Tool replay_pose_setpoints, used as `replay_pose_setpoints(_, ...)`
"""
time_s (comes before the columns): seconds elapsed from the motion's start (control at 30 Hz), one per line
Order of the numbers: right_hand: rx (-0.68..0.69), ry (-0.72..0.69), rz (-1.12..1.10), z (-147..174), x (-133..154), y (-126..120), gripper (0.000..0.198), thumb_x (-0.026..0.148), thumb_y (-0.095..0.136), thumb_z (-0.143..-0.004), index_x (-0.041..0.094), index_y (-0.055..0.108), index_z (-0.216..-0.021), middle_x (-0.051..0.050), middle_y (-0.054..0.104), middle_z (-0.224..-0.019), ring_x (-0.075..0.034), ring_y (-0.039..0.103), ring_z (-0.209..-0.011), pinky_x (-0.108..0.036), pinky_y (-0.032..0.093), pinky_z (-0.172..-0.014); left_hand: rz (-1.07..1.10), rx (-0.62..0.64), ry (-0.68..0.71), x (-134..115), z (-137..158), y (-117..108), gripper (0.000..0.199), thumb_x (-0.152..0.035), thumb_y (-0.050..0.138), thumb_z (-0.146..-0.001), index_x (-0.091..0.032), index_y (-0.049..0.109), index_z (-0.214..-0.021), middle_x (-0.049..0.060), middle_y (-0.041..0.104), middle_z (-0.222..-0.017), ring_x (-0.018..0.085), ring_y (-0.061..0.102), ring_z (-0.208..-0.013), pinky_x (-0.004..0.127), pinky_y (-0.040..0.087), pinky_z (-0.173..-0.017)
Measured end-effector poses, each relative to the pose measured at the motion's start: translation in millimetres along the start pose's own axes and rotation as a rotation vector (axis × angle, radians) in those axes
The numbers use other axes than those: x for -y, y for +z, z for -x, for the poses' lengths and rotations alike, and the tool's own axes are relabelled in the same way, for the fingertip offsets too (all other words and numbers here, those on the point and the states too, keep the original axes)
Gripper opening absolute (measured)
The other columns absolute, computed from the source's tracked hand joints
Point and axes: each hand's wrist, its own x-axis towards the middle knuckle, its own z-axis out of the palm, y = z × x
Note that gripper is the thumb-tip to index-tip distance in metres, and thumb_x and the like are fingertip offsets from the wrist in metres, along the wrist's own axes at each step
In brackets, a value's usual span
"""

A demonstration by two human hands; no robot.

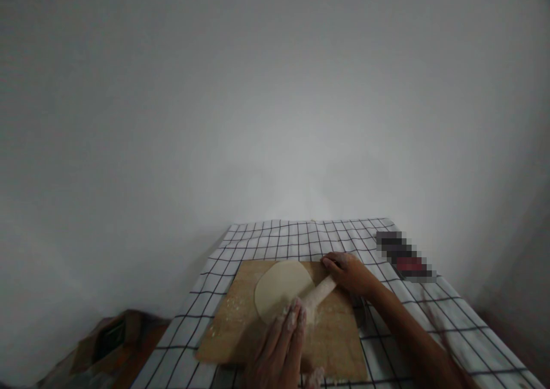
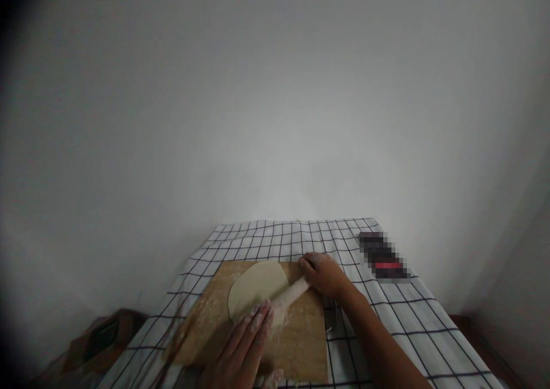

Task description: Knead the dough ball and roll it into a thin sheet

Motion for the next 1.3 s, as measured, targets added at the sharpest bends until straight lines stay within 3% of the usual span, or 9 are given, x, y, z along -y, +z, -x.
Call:
replay_pose_setpoints(0.17,0.001,-0.007,0.01,0.2,0.3,-2.0,0.037,0.034,0.037,-0.1,0.02,0.07,-0.09,-0.004,0.073,-0.086,-0.017,0.065,-0.079,-0.025,0.042,-0.071,-0.029,-0.039,0.111,1.7,6.0,3.2,0.061,-0.054,0.043,-0.094,-0.016,0.053,-0.141,0.004,0.054,-0.145,0.019,0.053,-0.131,0.027,0.049,-0.096)
replay_pose_setpoints(0.37,-0.017,0.011,0.063,0.6,-3.3,1.6,0.042,0.037,0.033,-0.103,0.02,0.068,-0.087,-0.004,0.072,-0.083,-0.017,0.065,-0.078,-0.026,0.041,-0.07,0.145,0.128,-0.115,21.5,-13.5,5.8,0.057,-0.033,0.041,-0.099,-0.016,0.033,-0.153,0.007,0.043,-0.153,0.022,0.045,-0.138,0.037,0.044,-0.11)
replay_pose_setpoints(0.57,-0.06,0.025,0.156,-3.6,-5.4,6.9,0.04,0.034,0.031,-0.104,0.019,0.067,-0.098,-0.01,0.072,-0.101,-0.021,0.064,-0.103,-0.03,0.042,-0.091,0.24,0.215,-0.288,73.2,-63.2,52.0,0.045,-0.029,0.034,-0.101,-0.019,0.051,-0.141,0.012,0.052,-0.146,0.03,0.045,-0.138,0.056,0.041,-0.11)
replay_pose_setpoints(0.73,-0.056,-0.006,0.216,-2.9,-1.8,7.3,0.041,0.032,0.029,-0.105,0.019,0.068,-0.106,-0.01,0.071,-0.113,-0.021,0.062,-0.113,-0.033,0.042,-0.099,0.26,0.301,-0.281,89.7,-78.6,74.7,0.046,-0.028,0.038,-0.099,-0.016,0.05,-0.141,0.013,0.049,-0.148,0.029,0.041,-0.14,0.053,0.039,-0.111)
replay_pose_setpoints(0.9,-0.027,-0.037,0.254,15.7,3.8,6.0,0.041,0.029,0.03,-0.104,0.016,0.068,-0.115,-0.012,0.068,-0.125,-0.023,0.057,-0.126,-0.038,0.042,-0.107,0.267,0.21,-0.241,84.8,-68.7,69.7,0.044,-0.025,0.041,-0.096,-0.016,0.054,-0.137,0.013,0.054,-0.144,0.028,0.047,-0.136,0.049,0.041,-0.11)
replay_pose_setpoints(1.07,-0.119,-0.096,0.273,61.4,29.2,5.6,0.037,0.028,0.035,-0.104,0.018,0.066,-0.121,-0.01,0.063,-0.135,-0.025,0.049,-0.136,-0.047,0.04,-0.114,0.29,0.085,-0.09,79.1,-52.8,57.7,0.043,-0.023,0.041,-0.098,-0.014,0.051,-0.139,0.014,0.056,-0.142,0.027,0.049,-0.135,0.049,0.04,-0.112)
replay_pose_setpoints(1.2,-0.182,-0.075,0.341,109.5,59.6,17.4,0.037,0.022,0.039,-0.102,0.02,0.056,-0.135,-0.006,0.058,-0.141,-0.021,0.051,-0.134,-0.042,0.046,-0.111,0.329,0.076,-0.01,75.8,-32.8,32.9,0.05,-0.028,0.042,-0.1,-0.018,0.04,-0.149,0.009,0.044,-0.153,0.026,0.041,-0.141,0.047,0.037,-0.116)
replay_pose_setpoints(1.3,-0.228,-0.139,0.473,141.5,72.3,35.3,0.048,0.018,0.042,-0.098,0.021,0.043,-0.146,-0.006,0.056,-0.143,-0.022,0.057,-0.129,-0.04,0.052,-0.104,0.371,0.114,0.044,76.3,-16.2,12.8,0.053,-0.027,0.041,-0.099,-0.023,0.036,-0.152,0.003,0.033,-0.159,0.027,0.034,-0.145,0.046,0.035,-0.119)
